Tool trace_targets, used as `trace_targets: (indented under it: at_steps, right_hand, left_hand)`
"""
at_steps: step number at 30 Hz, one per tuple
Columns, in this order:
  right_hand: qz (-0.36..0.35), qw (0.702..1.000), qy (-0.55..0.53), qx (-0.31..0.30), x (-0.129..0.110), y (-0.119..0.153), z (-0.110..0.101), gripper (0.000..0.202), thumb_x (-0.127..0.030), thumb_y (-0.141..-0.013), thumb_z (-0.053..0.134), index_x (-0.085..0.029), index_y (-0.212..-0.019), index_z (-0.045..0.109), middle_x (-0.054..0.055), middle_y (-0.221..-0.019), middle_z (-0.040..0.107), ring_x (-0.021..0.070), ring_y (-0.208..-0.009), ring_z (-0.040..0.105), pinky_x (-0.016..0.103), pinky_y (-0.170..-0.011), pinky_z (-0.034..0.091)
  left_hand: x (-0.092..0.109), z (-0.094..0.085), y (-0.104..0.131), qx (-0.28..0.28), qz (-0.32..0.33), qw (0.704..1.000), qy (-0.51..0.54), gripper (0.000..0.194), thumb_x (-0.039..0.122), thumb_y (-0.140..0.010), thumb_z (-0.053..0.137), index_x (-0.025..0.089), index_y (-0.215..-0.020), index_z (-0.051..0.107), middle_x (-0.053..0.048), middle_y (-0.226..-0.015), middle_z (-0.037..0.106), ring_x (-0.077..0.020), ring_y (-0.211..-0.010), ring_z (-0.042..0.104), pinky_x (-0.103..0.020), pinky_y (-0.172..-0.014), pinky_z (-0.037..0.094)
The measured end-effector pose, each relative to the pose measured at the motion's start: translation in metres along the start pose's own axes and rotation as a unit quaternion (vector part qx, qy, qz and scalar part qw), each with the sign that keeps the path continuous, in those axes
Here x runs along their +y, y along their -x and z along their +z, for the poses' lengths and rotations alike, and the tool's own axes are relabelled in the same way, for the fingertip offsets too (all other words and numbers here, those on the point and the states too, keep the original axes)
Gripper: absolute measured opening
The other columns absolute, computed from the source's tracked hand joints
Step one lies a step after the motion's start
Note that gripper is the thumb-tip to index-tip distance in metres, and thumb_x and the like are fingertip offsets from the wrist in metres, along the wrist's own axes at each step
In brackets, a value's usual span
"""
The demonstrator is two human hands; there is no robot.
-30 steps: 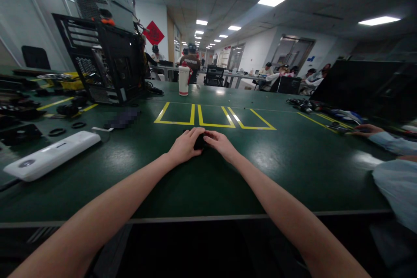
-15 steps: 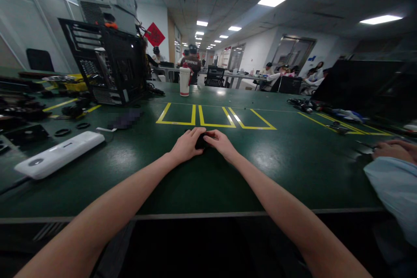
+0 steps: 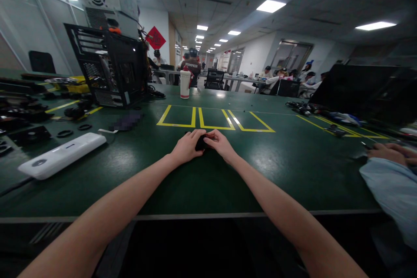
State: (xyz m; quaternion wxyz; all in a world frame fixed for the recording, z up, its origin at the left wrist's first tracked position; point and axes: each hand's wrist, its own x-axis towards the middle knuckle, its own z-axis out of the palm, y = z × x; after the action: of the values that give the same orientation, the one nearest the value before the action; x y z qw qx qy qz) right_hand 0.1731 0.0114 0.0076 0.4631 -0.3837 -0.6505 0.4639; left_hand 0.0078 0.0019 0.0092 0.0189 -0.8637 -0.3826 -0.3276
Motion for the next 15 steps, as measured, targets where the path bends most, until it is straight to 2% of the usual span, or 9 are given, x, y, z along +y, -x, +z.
trace_targets:
  at_steps: [3,8,15]
  right_hand:
    - [0.020,1.000,0.006,-0.012,0.0019,-0.0009,-0.0019,0.030,-0.034,-0.068,0.060,-0.019,-0.093,0.052,0.004,-0.096,0.056,0.0160,-0.089,0.055,0.038,-0.085,0.042]
    - [-0.027,0.998,0.004,-0.051,0.0003,0.0017,-0.0054,0.036,-0.023,-0.058,0.069,-0.020,-0.089,0.050,0.001,-0.097,0.053,0.0150,-0.092,0.054,0.036,-0.086,0.042]
    - [-0.026,1.000,0.011,-0.002,-0.0018,0.0008,-0.0003,0.024,-0.032,-0.067,0.061,-0.019,-0.084,0.051,0.001,-0.087,0.055,0.0144,-0.087,0.053,0.035,-0.084,0.042]
  left_hand:
    - [-0.0001,0.0001,0.0000,-0.003,-0.004,1.000,-0.001,0.062,0.025,-0.065,0.062,0.023,-0.120,0.033,-0.005,-0.118,0.047,-0.0232,-0.105,0.048,-0.039,-0.088,0.041]
    - [0.0006,-0.0006,-0.0002,-0.004,0.002,1.000,0.003,0.063,0.024,-0.065,0.062,0.023,-0.120,0.032,-0.005,-0.118,0.047,-0.0232,-0.105,0.048,-0.039,-0.088,0.041]
    - [0.0028,-0.0012,-0.0022,0.002,-0.002,1.000,0.012,0.060,0.023,-0.064,0.062,0.024,-0.118,0.035,-0.004,-0.116,0.048,-0.0232,-0.105,0.048,-0.039,-0.089,0.040]
